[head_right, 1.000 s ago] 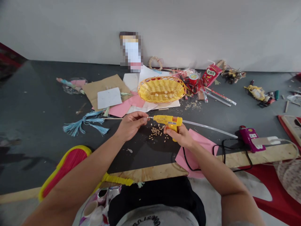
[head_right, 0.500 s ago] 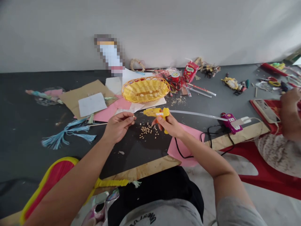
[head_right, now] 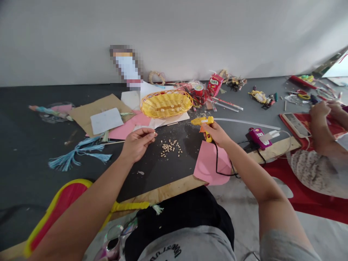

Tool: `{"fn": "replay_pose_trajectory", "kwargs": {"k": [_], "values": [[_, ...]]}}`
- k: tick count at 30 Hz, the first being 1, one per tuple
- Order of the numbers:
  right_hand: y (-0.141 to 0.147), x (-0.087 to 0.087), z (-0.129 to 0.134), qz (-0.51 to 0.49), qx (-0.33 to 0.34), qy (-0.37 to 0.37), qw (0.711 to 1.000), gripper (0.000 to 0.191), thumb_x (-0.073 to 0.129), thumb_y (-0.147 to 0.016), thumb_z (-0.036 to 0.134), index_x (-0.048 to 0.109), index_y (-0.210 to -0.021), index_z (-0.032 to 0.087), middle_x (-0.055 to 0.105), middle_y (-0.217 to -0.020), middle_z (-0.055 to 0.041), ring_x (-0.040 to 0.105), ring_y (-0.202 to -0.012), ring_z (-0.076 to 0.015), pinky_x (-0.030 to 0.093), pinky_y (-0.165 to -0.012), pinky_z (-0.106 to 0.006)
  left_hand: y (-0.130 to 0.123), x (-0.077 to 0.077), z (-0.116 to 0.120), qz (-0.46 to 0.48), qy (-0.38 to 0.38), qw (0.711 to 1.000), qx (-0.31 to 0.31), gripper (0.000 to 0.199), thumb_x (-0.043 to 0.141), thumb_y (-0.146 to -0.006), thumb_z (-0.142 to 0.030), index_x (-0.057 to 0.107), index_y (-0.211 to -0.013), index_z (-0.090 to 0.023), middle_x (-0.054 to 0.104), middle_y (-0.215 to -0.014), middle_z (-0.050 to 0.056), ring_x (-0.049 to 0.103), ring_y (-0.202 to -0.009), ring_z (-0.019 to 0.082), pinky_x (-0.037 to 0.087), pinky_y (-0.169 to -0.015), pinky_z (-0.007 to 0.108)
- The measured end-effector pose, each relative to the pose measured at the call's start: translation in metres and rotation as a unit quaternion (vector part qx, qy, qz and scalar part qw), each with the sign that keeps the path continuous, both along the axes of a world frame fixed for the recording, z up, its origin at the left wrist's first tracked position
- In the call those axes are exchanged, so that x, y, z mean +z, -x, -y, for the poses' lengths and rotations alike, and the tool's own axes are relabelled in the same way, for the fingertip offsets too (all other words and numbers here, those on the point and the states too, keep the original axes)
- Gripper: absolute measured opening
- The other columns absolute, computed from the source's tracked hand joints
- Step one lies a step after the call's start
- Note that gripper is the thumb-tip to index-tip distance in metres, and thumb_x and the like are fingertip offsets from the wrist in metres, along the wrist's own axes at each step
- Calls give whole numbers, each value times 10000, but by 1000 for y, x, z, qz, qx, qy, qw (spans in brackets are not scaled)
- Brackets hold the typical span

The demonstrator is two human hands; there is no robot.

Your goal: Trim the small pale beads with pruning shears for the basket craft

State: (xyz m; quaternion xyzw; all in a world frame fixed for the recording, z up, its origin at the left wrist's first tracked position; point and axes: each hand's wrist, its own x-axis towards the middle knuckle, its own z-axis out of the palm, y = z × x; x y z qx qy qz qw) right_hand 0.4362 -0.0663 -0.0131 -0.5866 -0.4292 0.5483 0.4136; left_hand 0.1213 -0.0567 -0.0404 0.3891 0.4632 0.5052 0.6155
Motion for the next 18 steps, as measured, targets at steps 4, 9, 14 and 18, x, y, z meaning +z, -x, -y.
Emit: {"fn": "replay_pose_trajectory", "kwargs": {"k": [4, 9, 14, 18], "values": [[-13, -7, -9, -4, -24, 13, 1000, 472, 820, -744, 573, 566, -886, 200, 649, -725, 22, 546, -525, -72, 471, -477, -208, -1, 1, 1, -2, -3, 1000, -1, 378, 931, -535, -334, 755, -813, -147, 736, -740, 35, 565, -604, 85, 431, -603, 214], [-26, -10, -22, 2, -50, 25, 998, 360, 778, -833, 485, 560, -881, 203, 654, -686, 13, 591, -511, -98, 526, -490, -235, -1, 0, 0, 0, -10, 1000, -3, 365, 924, -544, -328, 757, -814, -150, 737, -738, 35, 572, -603, 84, 428, -604, 213], [-32, -10, -31, 7, -55, 24, 998, 263, 799, -817, 347, 606, -899, 188, 690, -745, -3, 618, -549, -100, 570, -555, -250, -1, 1, 0, -4, -13, 1000, -1, 360, 918, -543, -329, 762, -815, -154, 738, -742, 39, 567, -594, 89, 430, -598, 223], [-42, -10, -34, 42, -35, 32, 998, 255, 839, -747, 246, 628, -879, 193, 695, -724, 9, 623, -571, -110, 564, -566, -256, -2, 2, 1, -8, -11, 1000, -4, 362, 921, -535, -325, 762, -811, -151, 738, -740, 40, 563, -589, 86, 425, -593, 220]]}}
